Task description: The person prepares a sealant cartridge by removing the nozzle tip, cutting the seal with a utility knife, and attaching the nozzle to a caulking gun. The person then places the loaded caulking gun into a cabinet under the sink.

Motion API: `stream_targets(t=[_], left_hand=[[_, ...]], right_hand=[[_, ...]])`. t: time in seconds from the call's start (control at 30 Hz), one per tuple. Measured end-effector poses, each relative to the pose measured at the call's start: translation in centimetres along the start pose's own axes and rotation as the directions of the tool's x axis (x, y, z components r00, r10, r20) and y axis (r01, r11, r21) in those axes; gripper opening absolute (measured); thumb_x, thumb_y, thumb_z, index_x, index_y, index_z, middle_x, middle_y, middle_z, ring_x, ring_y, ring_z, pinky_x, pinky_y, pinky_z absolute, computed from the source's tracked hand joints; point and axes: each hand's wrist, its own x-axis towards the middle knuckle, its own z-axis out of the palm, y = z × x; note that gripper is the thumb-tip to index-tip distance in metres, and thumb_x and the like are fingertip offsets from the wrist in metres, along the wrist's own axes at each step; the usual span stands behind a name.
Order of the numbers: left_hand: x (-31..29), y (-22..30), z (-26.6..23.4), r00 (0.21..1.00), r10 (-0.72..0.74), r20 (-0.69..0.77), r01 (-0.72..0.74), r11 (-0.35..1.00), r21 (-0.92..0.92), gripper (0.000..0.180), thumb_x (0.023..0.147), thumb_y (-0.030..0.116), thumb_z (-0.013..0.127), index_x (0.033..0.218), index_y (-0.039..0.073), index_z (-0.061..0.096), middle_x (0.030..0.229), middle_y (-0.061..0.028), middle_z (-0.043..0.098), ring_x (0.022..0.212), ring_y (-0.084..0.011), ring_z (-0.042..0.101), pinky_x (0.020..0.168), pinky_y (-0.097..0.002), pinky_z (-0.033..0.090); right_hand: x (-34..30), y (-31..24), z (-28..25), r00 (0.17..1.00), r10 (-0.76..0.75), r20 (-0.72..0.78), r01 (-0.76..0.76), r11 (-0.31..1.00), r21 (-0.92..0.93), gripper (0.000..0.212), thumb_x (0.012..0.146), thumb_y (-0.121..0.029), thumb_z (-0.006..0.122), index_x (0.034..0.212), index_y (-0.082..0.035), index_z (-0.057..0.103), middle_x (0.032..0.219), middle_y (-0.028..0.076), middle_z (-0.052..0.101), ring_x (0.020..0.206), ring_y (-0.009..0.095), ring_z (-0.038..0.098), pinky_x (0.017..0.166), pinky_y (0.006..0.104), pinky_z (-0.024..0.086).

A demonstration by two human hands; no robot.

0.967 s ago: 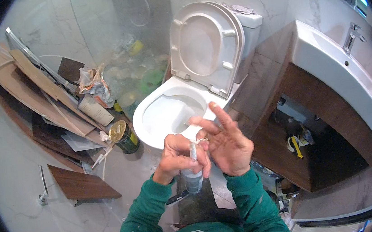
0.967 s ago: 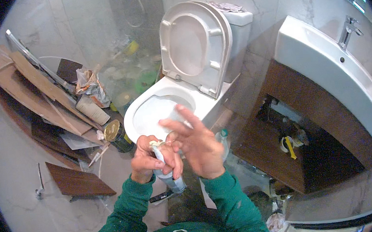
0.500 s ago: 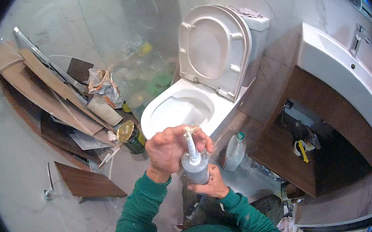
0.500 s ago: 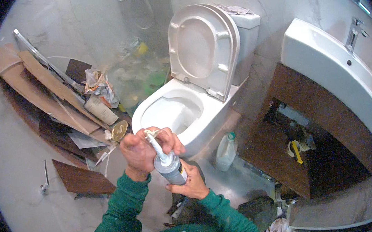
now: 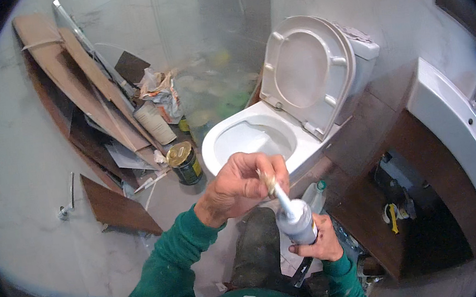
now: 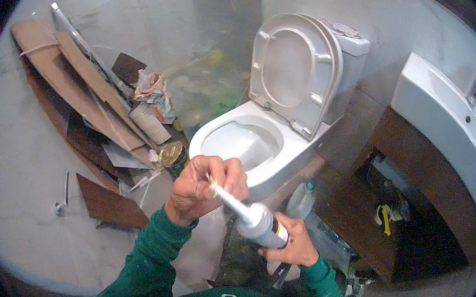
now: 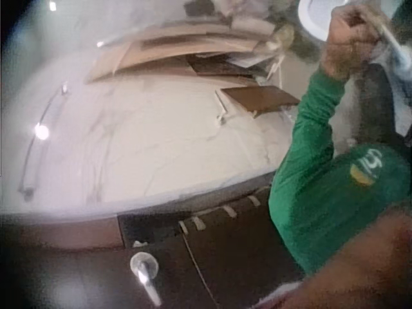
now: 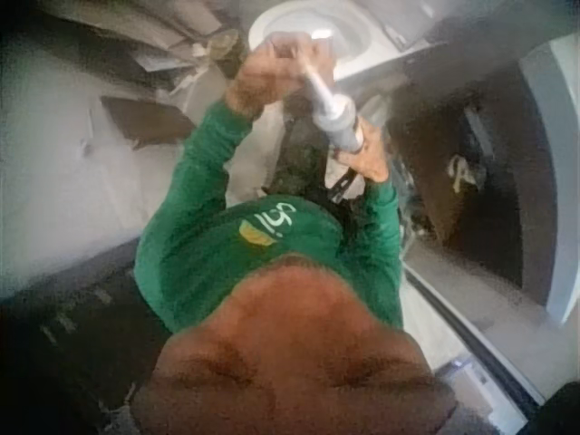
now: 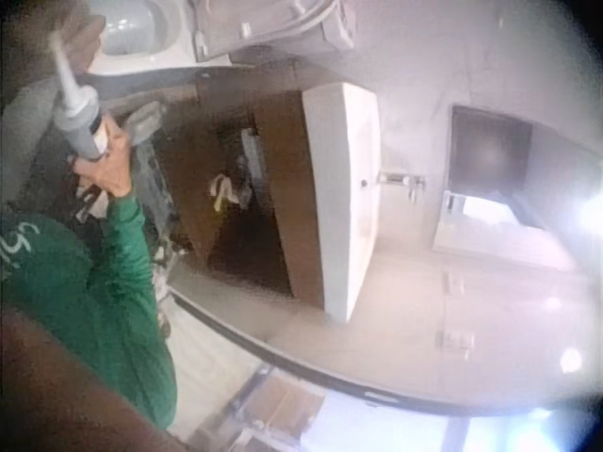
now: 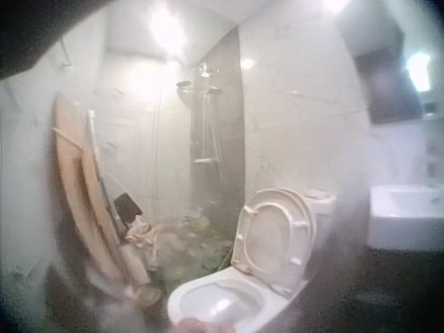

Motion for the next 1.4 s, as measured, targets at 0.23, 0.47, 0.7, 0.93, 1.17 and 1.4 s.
stream_targets(t=[0.23,0.47,0.7,0.93,1.17,1.4], left_hand=[[1.2,-0.7,0.8,0.739,0.582,-0.339,-0.301,0.736,0.606,0.009,0.098,0.011,0.066,0.095,0.002,0.064,0.098,-0.0123,0.062,0.075,-0.0238,0.068,0.077,-0.0443,0.06],[1.1,1.8,-0.5,0.813,0.423,-0.4,-0.282,0.888,0.364,0.022,0.097,0.015,0.063,0.084,-0.003,0.066,0.077,-0.0161,0.066,0.066,-0.0285,0.069,0.06,-0.0367,0.059],[1.2,-2.5,-0.5,0.836,0.003,-0.549,0.143,0.964,0.223,0.01,0.091,0.005,0.07,0.099,0.001,0.067,0.09,-0.0182,0.071,0.063,-0.0245,0.069,0.056,-0.0371,0.059],[2.5,-3.7,1.4,0.91,0.227,-0.348,0.003,0.834,0.552,0.018,0.091,-0.005,0.07,0.109,-0.008,0.073,0.101,-0.0152,0.07,0.078,-0.0153,0.065,0.068,-0.0267,0.054],[2.5,-3.3,2.4,0.934,0.196,-0.298,0.02,0.805,0.593,0.019,0.086,-0.004,0.073,0.104,-0.009,0.074,0.101,-0.0156,0.07,0.076,-0.014,0.064,0.065,-0.0251,0.053],[2.4,-2.9,2.2,0.944,0.175,-0.28,0.025,0.807,0.59,0.017,0.085,-0.006,0.072,0.101,-0.009,0.074,0.1,-0.0167,0.07,0.077,-0.0156,0.067,0.065,-0.0258,0.056]], right_hand=[[-0.3,1.4,-0.7,0.911,0.01,-0.411,-0.099,0.975,-0.196,0.047,0.066,-0.021,0.088,0.103,0.0,0.068,0.087,0.015,0.075,0.078,0.023,0.074,0.074,0.0369,0.057],[-1.7,0.2,-2.6,0.907,0.05,-0.419,-0.173,0.95,-0.261,0.045,0.066,-0.022,0.087,0.099,0.0,0.067,0.085,0.017,0.074,0.078,0.026,0.075,0.073,0.0374,0.057],[-2.4,0.7,-2.5,0.921,0.051,-0.386,-0.123,0.979,-0.164,0.044,0.065,-0.022,0.087,0.098,-0.001,0.068,0.085,0.014,0.074,0.077,0.02,0.073,0.074,0.0352,0.056],[-2.9,0.1,-2.9,0.935,0.117,-0.334,-0.181,0.969,-0.168,0.044,0.063,-0.02,0.087,0.099,-0.001,0.068,0.086,0.014,0.075,0.078,0.022,0.074,0.075,0.0353,0.057],[-3.4,-0.6,-3.0,0.924,0.041,-0.38,-0.163,0.942,-0.295,0.042,0.062,-0.018,0.085,0.096,-0.003,0.066,0.082,0.013,0.072,0.075,0.021,0.072,0.073,0.0347,0.056],[-4.0,-0.3,-3.7,0.92,-0.019,-0.391,-0.157,0.896,-0.415,0.045,0.061,-0.02,0.083,0.1,-0.004,0.067,0.082,0.016,0.073,0.076,0.029,0.075,0.071,0.0376,0.059]])
